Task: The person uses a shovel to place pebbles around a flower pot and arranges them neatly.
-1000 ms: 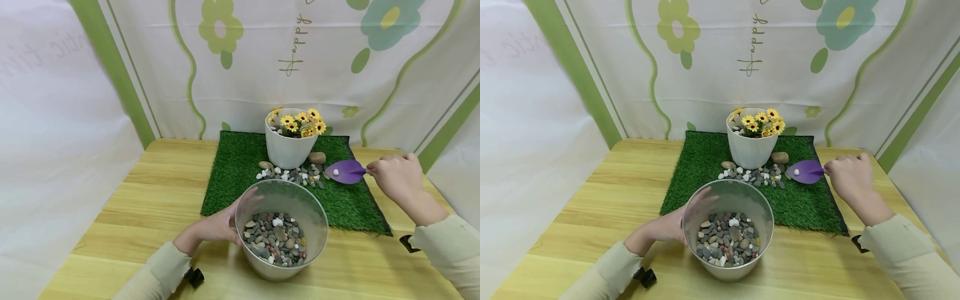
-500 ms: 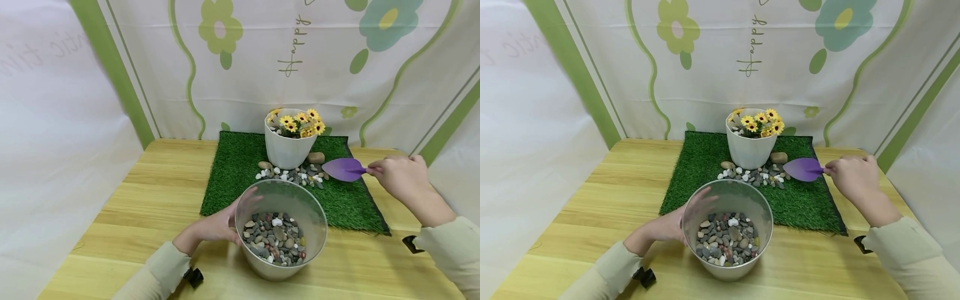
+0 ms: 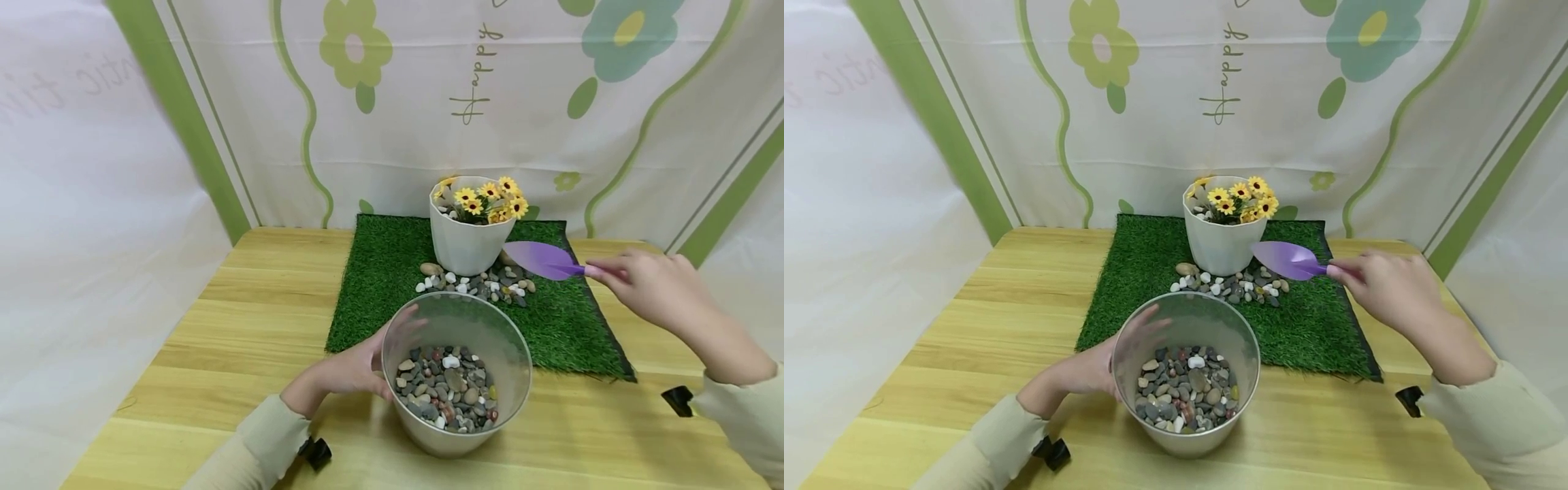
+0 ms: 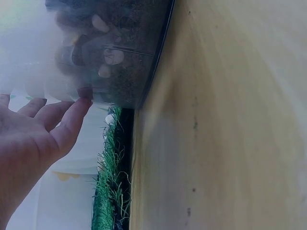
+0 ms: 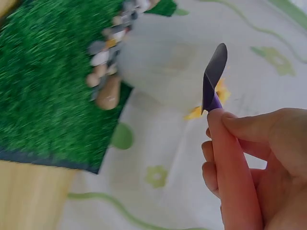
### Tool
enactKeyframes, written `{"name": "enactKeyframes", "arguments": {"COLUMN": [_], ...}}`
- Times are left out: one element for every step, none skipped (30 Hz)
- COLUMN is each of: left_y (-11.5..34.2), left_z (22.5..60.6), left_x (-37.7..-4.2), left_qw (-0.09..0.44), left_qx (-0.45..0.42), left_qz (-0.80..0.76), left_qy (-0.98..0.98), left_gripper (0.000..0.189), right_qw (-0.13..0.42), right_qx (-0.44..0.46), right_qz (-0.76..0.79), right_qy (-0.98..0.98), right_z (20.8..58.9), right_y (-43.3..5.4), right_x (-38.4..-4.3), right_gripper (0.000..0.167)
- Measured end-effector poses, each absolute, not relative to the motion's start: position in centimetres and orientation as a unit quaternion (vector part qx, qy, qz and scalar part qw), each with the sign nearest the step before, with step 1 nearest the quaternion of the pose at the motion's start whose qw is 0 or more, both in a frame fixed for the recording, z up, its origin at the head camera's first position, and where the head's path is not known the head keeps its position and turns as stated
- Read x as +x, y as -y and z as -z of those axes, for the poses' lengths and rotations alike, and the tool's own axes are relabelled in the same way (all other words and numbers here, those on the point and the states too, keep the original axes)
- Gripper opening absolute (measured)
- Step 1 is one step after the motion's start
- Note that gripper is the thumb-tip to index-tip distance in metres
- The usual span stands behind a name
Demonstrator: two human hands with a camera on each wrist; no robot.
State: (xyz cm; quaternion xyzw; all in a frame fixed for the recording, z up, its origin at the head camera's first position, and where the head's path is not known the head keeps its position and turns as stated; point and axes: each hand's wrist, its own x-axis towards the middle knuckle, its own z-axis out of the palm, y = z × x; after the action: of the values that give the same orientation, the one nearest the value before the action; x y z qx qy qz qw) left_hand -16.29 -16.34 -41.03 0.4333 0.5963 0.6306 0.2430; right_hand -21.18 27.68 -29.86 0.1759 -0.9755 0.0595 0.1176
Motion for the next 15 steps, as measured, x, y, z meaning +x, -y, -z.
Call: {"name": "enactKeyframes", "arguments": {"left_y": [16.3, 16.3, 16.3, 16.3, 16.3, 16.3, 16.3, 16.3, 16.3, 16.3, 16.3, 16.3, 16.4, 16.4, 16.4], "left_z": [41.1, 41.1, 41.1, 41.2, 41.2, 41.3, 41.3, 41.4, 41.4, 41.4, 41.4, 41.4, 41.4, 41.3, 41.3], "left_x": [-16.3, -16.3, -16.3, -16.3, -16.3, -16.2, -16.2, -16.2, -16.2, -16.2, -16.3, -16.3, -16.3, -16.3, -16.3], "left_qw": [0.243, 0.243, 0.244, 0.245, 0.245, 0.245, 0.244, 0.244, 0.243, 0.242, 0.240, 0.238, 0.236, 0.236, 0.234], "left_qx": [0.434, 0.433, 0.433, 0.432, 0.432, 0.432, 0.432, 0.432, 0.433, 0.433, 0.434, 0.435, 0.435, 0.435, 0.436], "left_qz": [-0.631, -0.631, -0.631, -0.631, -0.631, -0.630, -0.629, -0.629, -0.628, -0.627, -0.627, -0.626, -0.625, -0.625, -0.624], "left_qy": [-0.596, -0.596, -0.596, -0.596, -0.596, -0.597, -0.598, -0.599, -0.599, -0.600, -0.600, -0.602, -0.603, -0.604, -0.605], "left_gripper": [0.127, 0.127, 0.127, 0.127, 0.127, 0.127, 0.127, 0.127, 0.127, 0.127, 0.127, 0.127, 0.127, 0.127, 0.127], "right_qw": [0.126, 0.131, 0.138, 0.143, 0.148, 0.152, 0.159, 0.164, 0.170, 0.176, 0.183, 0.190, 0.199, 0.209, 0.219], "right_qx": [0.180, 0.183, 0.187, 0.191, 0.195, 0.199, 0.204, 0.212, 0.222, 0.231, 0.243, 0.254, 0.266, 0.279, 0.293], "right_qz": [-0.063, -0.067, -0.072, -0.077, -0.082, -0.087, -0.091, -0.094, -0.095, -0.097, -0.097, -0.096, -0.094, -0.091, -0.090], "right_qy": [0.974, 0.972, 0.970, 0.968, 0.966, 0.964, 0.962, 0.959, 0.955, 0.952, 0.948, 0.943, 0.938, 0.933, 0.926], "right_z": [29.6, 29.3, 29.0, 28.7, 28.4, 28.0, 27.7, 27.4, 27.1, 26.8, 26.5, 26.2, 26.0, 25.8, 25.6], "right_y": [-27.4, -27.0, -26.7, -26.4, -26.0, -25.6, -25.2, -24.8, -24.4, -24.0, -23.6, -23.3, -22.9, -22.5, -22.1], "right_x": [-20.9, -20.5, -20.1, -19.8, -19.3, -18.9, -18.5, -18.0, -17.7, -17.3, -16.9, -16.6, -16.2, -15.9, -15.6], "right_gripper": [0.037, 0.036, 0.034, 0.033, 0.033, 0.032, 0.030, 0.029, 0.027, 0.026, 0.025, 0.024, 0.024, 0.024, 0.024]}}
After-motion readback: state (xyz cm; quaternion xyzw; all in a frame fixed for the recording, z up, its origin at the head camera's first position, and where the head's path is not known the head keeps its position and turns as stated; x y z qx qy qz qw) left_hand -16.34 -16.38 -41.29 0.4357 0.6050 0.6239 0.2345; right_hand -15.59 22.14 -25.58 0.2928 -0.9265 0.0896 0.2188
